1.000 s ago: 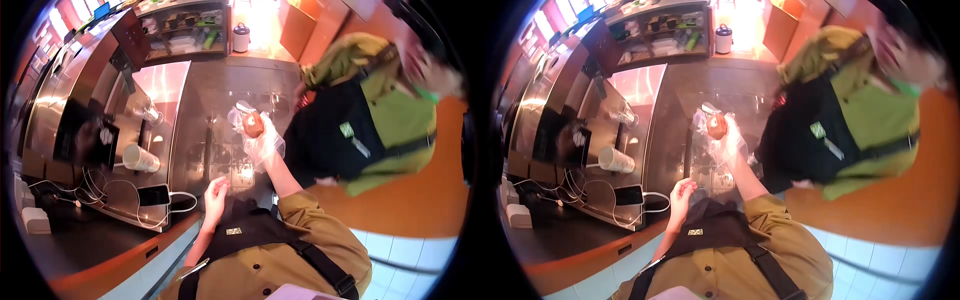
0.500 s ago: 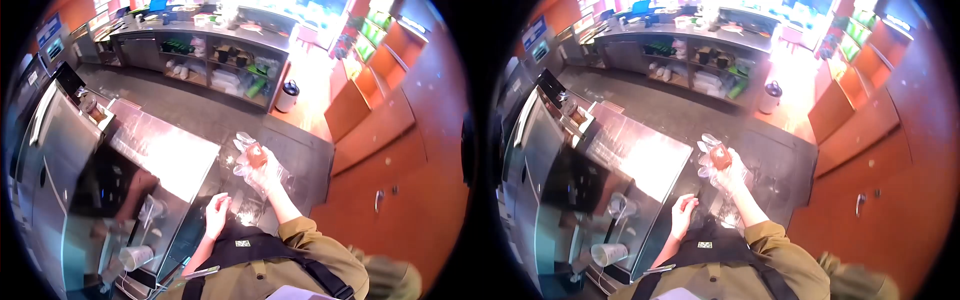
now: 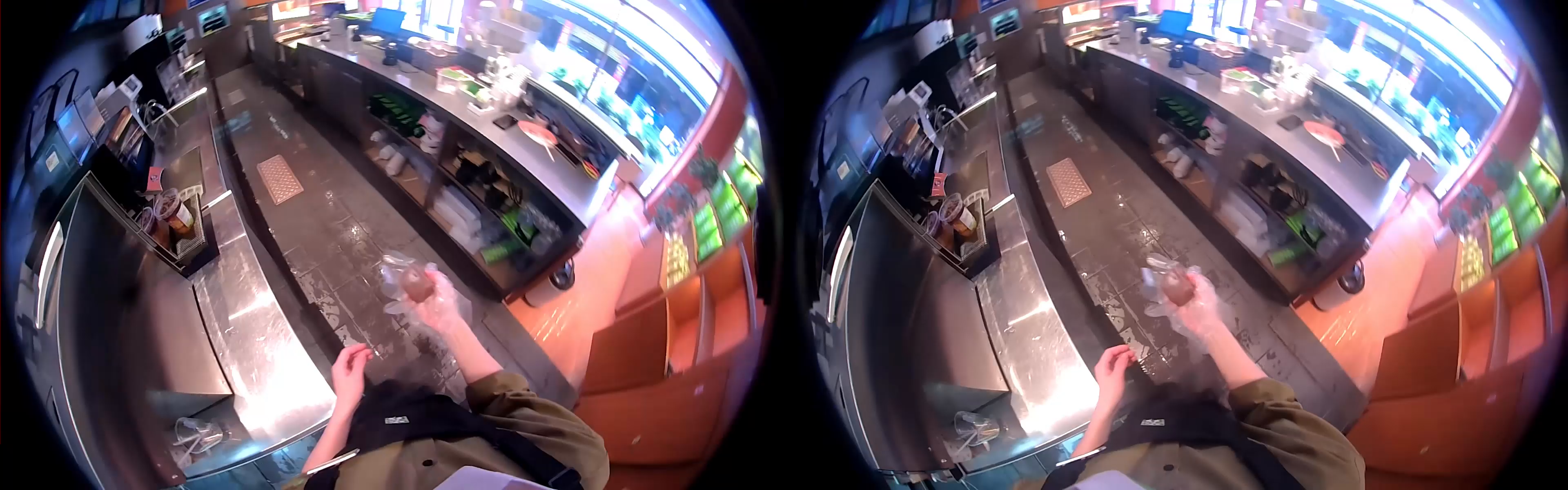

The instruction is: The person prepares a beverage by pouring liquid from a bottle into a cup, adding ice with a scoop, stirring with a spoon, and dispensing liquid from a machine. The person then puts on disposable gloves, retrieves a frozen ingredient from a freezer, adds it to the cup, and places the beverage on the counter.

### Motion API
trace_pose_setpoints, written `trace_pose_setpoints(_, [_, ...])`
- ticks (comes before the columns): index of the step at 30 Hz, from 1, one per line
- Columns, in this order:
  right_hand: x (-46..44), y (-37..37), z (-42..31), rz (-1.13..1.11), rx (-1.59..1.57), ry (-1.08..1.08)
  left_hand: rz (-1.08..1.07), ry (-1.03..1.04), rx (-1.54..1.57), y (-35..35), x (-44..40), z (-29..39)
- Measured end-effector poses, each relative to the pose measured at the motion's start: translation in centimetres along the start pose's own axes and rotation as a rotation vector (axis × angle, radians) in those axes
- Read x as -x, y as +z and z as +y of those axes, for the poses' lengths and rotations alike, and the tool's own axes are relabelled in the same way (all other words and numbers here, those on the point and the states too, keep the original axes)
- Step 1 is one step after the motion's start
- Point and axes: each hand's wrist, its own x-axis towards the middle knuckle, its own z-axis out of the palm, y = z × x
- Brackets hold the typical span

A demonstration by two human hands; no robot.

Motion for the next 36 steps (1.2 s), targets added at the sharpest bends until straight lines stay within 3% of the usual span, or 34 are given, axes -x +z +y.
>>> trace_pose_setpoints(5, [-11.2, 3.9, 0.4, 0.013, 0.231, 0.198, 0.399, 0.005, 0.02, -1.9, -2.9, -2.0])
trace_pose_setpoints(8, [-20.1, 5.6, 2.2, -0.218, 0.256, 0.315, 0.579, 0.006, 0.077, -2.6, -8.1, -1.4])
trace_pose_setpoints(9, [-20.4, 9.0, 2.6, -0.069, 0.316, 0.336, 0.602, 0.009, 0.103, -3.2, -10.1, -1.8])
trace_pose_setpoints(10, [-22.0, 11.1, 3.3, -0.095, 0.322, 0.397, 0.627, -0.019, 0.111, -3.7, -11.8, -1.6])
trace_pose_setpoints(11, [-24.5, 12.0, 3.9, -0.257, 0.312, 0.421, 0.636, -0.02, 0.121, -4.3, -15.1, -0.5])
trace_pose_setpoints(16, [-32.4, 18.9, 5.6, -0.345, 0.439, 0.538, 0.743, 0.151, 0.158, -5.7, -24.3, 5.0])
trace_pose_setpoints(18, [-33.5, 21.9, 6.9, -0.438, 0.396, 0.613, 0.753, 0.152, 0.122, -7.9, -26.2, 5.6])
trace_pose_setpoints(20, [-36.5, 22.8, 10.0, -0.374, 0.165, 0.709, 0.83, 0.237, -0.049, -11.1, -28.7, 5.5])
trace_pose_setpoints(21, [-38.9, 22.5, 11.1, -0.55, 0.311, 0.632, 0.988, 0.203, 0.007, -10.0, -28.9, 10.3])
trace_pose_setpoints(22, [-40.5, 23.1, 12.3, -0.526, 0.138, 0.752, 1.035, 0.362, -0.167, -14.7, -30.2, 2.7])
trace_pose_setpoints(23, [-41.8, 24.2, 14.0, -0.379, 0.256, 0.79, 1.241, 0.226, -0.075, -13.7, -31.1, 7.4])
trace_pose_setpoints(24, [-45.5, 22.6, 17.5, -0.541, 0.04, 0.98, 1.205, 0.231, -0.089, -15.7, -31.4, 7.9])
trace_pose_setpoints(25, [-45.5, 24.8, 17.5, -0.629, 0.323, 0.927, 1.309, 0.183, -0.183, -16.8, -31.7, 8.3])
trace_pose_setpoints(27, [-47.0, 27.7, 20.2, -0.537, 0.412, 0.947, 1.457, 0.33, -0.118, -21.2, -33.0, 6.1])
trace_pose_setpoints(29, [-49.5, 29.4, 23.7, -0.629, 0.308, 1.032, 1.644, 0.383, -0.179, -20.3, -36.6, 9.4])
trace_pose_setpoints(31, [-49.1, 32.0, 25.4, -0.719, 0.439, 0.984, 1.687, 0.351, -0.233, -22.8, -39.2, 9.8])
trace_pose_setpoints(34, [-51.2, 34.6, 29.1, -0.845, 0.332, 1.018, 1.738, 0.349, -0.281, -26.2, -41.6, 10.2])
trace_pose_setpoints(35, [-51.2, 35.5, 29.0, -0.833, 0.363, 1.054, 1.765, 0.352, -0.29, -26.9, -41.2, 9.8])
trace_pose_setpoints(36, [-51.0, 35.3, 30.8, -0.662, 0.459, 1.037, 1.8, 0.341, -0.3, -27.1, -40.3, 9.2])
